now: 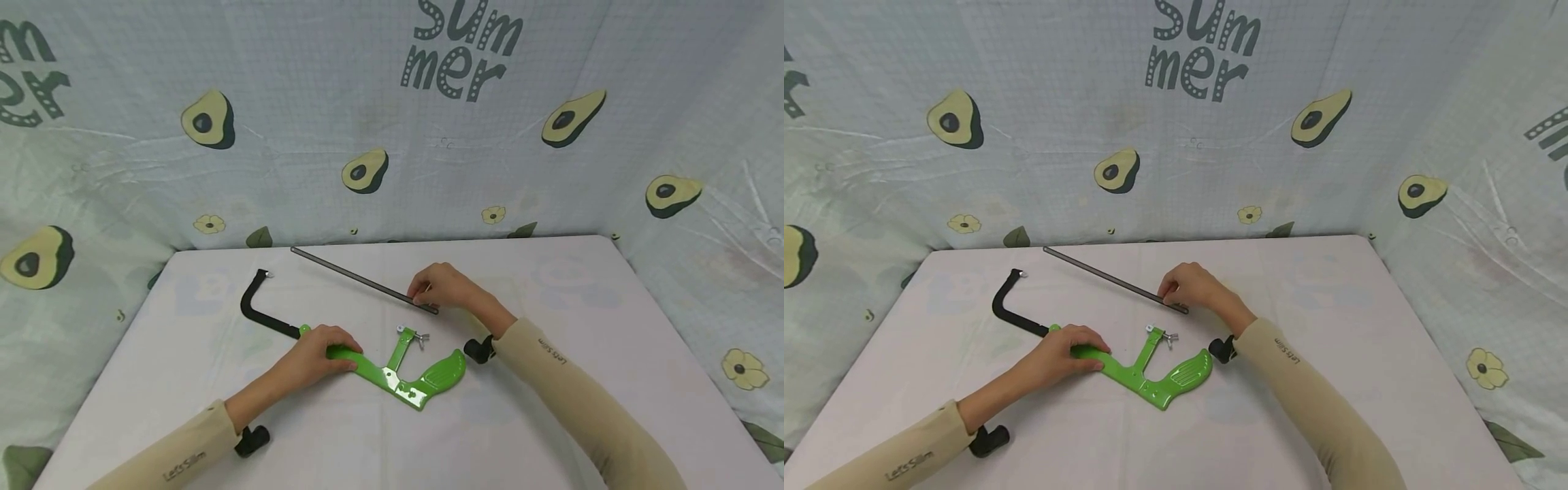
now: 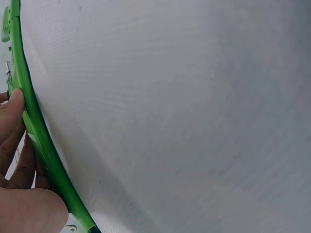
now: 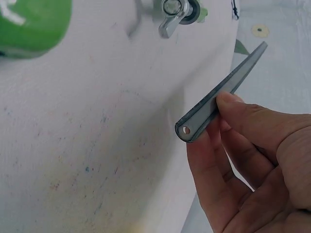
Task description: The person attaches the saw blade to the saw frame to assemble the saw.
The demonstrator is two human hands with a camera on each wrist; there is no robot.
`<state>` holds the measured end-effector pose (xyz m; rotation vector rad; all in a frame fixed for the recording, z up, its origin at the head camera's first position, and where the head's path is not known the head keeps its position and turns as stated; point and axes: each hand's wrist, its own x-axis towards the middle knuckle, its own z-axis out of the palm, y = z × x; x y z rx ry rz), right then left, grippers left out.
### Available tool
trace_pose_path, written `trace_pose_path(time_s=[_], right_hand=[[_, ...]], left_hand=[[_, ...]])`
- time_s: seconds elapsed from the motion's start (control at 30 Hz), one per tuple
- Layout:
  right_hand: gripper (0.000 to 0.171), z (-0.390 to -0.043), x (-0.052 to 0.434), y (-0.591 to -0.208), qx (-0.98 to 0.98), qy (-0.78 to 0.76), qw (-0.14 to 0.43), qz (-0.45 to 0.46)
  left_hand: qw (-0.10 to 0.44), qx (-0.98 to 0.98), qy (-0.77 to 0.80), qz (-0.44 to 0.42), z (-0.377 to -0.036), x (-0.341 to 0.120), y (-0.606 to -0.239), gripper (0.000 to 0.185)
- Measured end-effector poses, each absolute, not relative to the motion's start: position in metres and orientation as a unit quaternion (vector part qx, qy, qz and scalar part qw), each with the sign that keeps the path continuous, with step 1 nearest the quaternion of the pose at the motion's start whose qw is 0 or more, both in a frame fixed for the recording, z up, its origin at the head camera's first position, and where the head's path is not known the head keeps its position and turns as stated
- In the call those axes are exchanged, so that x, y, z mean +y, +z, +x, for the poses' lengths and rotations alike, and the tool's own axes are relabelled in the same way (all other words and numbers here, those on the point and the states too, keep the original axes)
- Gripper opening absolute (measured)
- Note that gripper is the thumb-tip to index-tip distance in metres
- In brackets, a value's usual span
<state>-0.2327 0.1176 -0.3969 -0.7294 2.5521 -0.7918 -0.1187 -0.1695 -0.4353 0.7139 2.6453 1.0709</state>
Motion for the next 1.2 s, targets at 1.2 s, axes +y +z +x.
trace_pose_path(time_s=[1.2], right_hand=[[0.012,-0.23,0.088,-0.395,0.853,-0.384,0.254,-0.245]], left_hand=[[0.083,0.896,0.353,0.256,-0.118,-0.167,-0.436,0.022]])
